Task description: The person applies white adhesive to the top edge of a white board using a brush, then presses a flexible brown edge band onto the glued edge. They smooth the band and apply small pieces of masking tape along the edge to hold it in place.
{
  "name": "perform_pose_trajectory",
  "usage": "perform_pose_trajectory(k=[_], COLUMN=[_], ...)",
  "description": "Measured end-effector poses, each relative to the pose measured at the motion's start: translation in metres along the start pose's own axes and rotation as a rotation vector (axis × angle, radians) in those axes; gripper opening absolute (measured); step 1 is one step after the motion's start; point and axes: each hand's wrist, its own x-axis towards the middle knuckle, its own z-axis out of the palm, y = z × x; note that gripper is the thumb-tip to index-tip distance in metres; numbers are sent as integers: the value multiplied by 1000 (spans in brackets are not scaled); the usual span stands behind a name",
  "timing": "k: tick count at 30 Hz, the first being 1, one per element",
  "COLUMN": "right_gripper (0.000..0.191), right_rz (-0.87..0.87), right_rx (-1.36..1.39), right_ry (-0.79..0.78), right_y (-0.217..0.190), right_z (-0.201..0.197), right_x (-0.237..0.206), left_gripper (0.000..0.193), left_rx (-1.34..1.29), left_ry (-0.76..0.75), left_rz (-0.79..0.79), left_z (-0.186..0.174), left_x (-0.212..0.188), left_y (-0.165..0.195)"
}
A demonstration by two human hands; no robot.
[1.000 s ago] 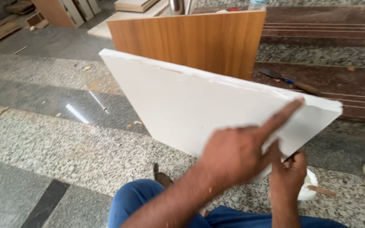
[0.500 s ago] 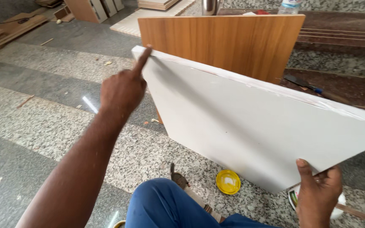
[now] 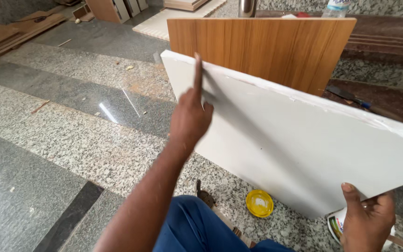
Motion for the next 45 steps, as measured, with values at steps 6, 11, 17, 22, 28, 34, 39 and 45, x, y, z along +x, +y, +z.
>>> perform_pose_trajectory(k=[6, 11, 17, 22, 28, 34, 39, 45], right_gripper=[40, 42, 41, 44, 35, 35, 37, 44], right_rz=[-64, -124, -183, -121, -36, -33, 14, 11], right_rx=[-130, -138, -203, -187, -377, -232, -173, 7], right_ry=[-17, -50, -76, -90, -32, -67, -56, 19], right_y=[-2, -1, 14, 10, -10, -17, -20, -15], right_z=[-1, 0, -8, -6, -1, -1, 1, 10], right_x=[1, 10, 19, 14, 6, 5, 2, 0], left_gripper=[80, 69, 72, 69, 67, 72, 73, 78], left_rx=[-267, -816, -775, -478, 30, 405, 146, 122], left_ry=[291, 451, 514, 538, 544, 359, 400, 315], left_rz=[-43, -286, -273, -247, -70, 315, -66, 75], left_z=[11, 8, 5, 5, 35, 33, -23, 1], left_x=[-24, 31, 48, 50, 11, -42, 18, -6], left_y=[-12, -23, -11, -4, 4, -19, -52, 1])
